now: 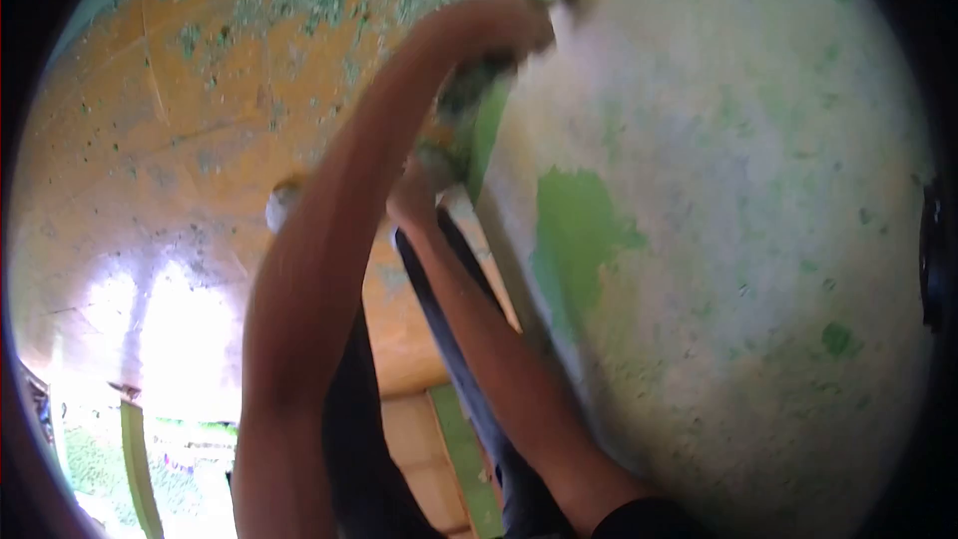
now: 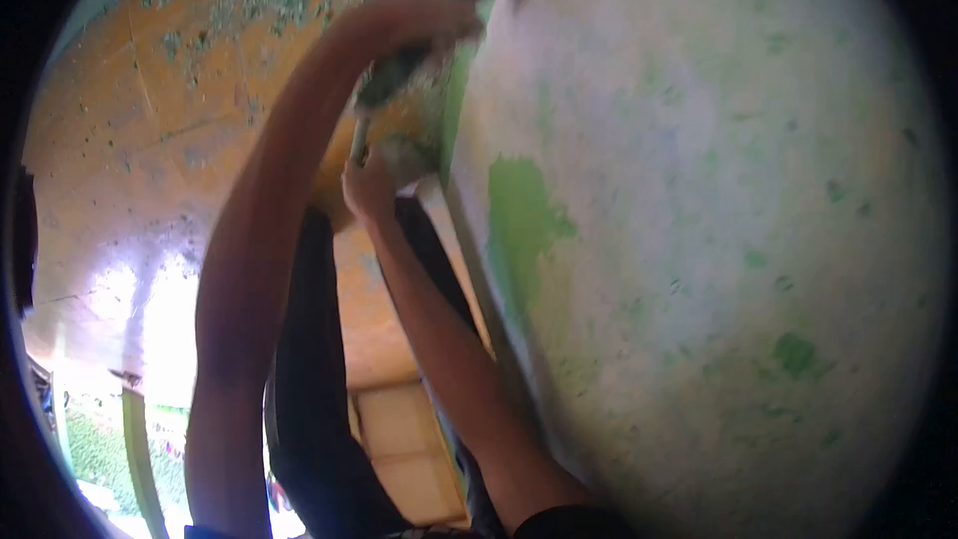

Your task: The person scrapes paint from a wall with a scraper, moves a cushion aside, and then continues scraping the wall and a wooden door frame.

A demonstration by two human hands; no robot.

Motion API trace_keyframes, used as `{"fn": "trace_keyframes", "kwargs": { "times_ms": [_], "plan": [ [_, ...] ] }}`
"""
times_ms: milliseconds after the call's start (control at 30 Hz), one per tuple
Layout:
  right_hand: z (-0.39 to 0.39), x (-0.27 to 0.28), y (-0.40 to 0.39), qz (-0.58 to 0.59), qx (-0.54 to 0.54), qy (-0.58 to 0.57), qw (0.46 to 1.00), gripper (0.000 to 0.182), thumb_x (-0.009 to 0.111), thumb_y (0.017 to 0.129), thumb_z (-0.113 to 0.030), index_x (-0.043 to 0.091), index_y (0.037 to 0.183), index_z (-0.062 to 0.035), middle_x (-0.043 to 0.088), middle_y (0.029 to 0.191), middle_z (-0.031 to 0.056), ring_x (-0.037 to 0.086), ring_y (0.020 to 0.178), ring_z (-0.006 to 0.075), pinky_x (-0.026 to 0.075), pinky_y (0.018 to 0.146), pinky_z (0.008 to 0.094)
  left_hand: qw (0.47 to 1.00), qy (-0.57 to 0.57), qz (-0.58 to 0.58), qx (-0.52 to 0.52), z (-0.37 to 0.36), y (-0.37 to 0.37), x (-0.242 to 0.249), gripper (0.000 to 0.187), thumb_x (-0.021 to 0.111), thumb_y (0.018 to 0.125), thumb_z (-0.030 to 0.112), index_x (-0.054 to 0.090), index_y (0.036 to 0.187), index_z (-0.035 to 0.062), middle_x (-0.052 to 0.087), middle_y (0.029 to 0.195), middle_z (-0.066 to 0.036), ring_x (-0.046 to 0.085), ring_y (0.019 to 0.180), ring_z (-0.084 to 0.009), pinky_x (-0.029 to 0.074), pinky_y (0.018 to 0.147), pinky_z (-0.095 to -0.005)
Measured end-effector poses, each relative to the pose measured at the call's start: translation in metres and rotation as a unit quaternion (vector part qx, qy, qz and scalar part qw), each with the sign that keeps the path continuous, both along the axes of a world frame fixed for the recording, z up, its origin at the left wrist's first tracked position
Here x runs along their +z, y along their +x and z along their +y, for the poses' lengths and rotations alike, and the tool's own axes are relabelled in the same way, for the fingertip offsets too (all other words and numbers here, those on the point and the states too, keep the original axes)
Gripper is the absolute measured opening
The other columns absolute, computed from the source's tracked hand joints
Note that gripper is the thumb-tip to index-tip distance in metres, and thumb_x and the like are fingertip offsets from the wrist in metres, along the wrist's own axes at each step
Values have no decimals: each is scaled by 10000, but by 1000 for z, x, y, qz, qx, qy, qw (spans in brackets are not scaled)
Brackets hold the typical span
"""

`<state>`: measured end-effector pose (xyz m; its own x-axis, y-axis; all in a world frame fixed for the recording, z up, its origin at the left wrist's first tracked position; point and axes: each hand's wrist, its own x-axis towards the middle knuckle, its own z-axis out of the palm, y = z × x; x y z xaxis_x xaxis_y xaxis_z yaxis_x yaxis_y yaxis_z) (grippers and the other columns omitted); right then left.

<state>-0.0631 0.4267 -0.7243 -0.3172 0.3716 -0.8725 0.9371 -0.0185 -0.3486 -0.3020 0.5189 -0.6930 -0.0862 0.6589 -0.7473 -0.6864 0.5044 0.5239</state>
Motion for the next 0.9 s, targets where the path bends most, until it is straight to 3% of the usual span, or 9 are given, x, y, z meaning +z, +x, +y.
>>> {"fn": "trace_keyframes", "kwargs": {
  "times_ms": [100,233,333,433,533,600,667,733,900],
  "plan": [
    [-3,12,-8,-79,-17,-43,996,228,538,852,-167,531,1000,6,649,828,196,654,836,358,477,748,461,995,-69,16,-74,16,-9,-36,544,598,731,56,524,1252,-79,546,619,-47,500,457,-114,457,409,-307],
    [4,-13,13,158,284,125,937,241,539,863,-183,530,993,20,649,848,201,655,845,360,477,745,466,993,55,95,52,-11,18,18,506,617,752,81,555,1236,-53,561,639,-52,513,452,-117,463,412,-302],
    [1,-5,0,31,49,-38,998,252,533,871,-183,536,1014,25,650,851,198,657,807,357,484,715,454,998,33,33,43,-9,10,3,457,610,747,82,576,1179,-63,561,631,-69,517,449,-139,444,402,-313],
    [-24,-12,9,3,88,102,991,269,538,871,-179,537,1036,33,649,831,200,657,767,354,484,683,443,998,-46,34,-23,13,8,-71,459,624,752,97,579,1182,-57,557,634,-71,509,445,-151,446,413,-319],
    [4,44,-10,40,71,-23,996,294,556,868,-184,535,1067,32,646,820,195,660,741,337,489,681,423,965,-97,46,-241,-13,21,-83,415,642,778,147,587,1138,-52,561,656,-66,513,449,-160,447,429,-317],
    [9,75,-21,-12,10,-41,999,282,574,862,-183,543,1047,27,652,830,174,661,762,291,496,697,400,990,-48,134,-2,-62,41,-74,433,644,815,205,573,1186,-6,536,650,-43,499,458,-139,438,434,-300],
    [10,91,-13,-65,-50,-66,995,270,592,856,-183,550,1027,21,657,839,153,662,783,244,504,712,378,990,-84,-56,99,-121,41,-41,477,617,866,247,529,1298,65,496,642,-15,475,473,-113,433,437,-277],
    [8,90,7,-51,34,5,998,192,567,867,-115,530,994,24,647,850,138,648,741,194,508,671,335,977,-173,-79,97,-185,44,-32,598,535,912,253,336,1469,168,442,655,2,444,517,-109,442,478,-264],
    [-9,112,17,-58,-53,-77,994,166,536,886,-65,518,1013,42,643,842,120,643,738,163,525,662,309,960,-275,-13,52,-287,67,-24,598,517,926,226,303,1481,166,443,696,-8,440,519,-97,432,472,-252]
  ]
}}
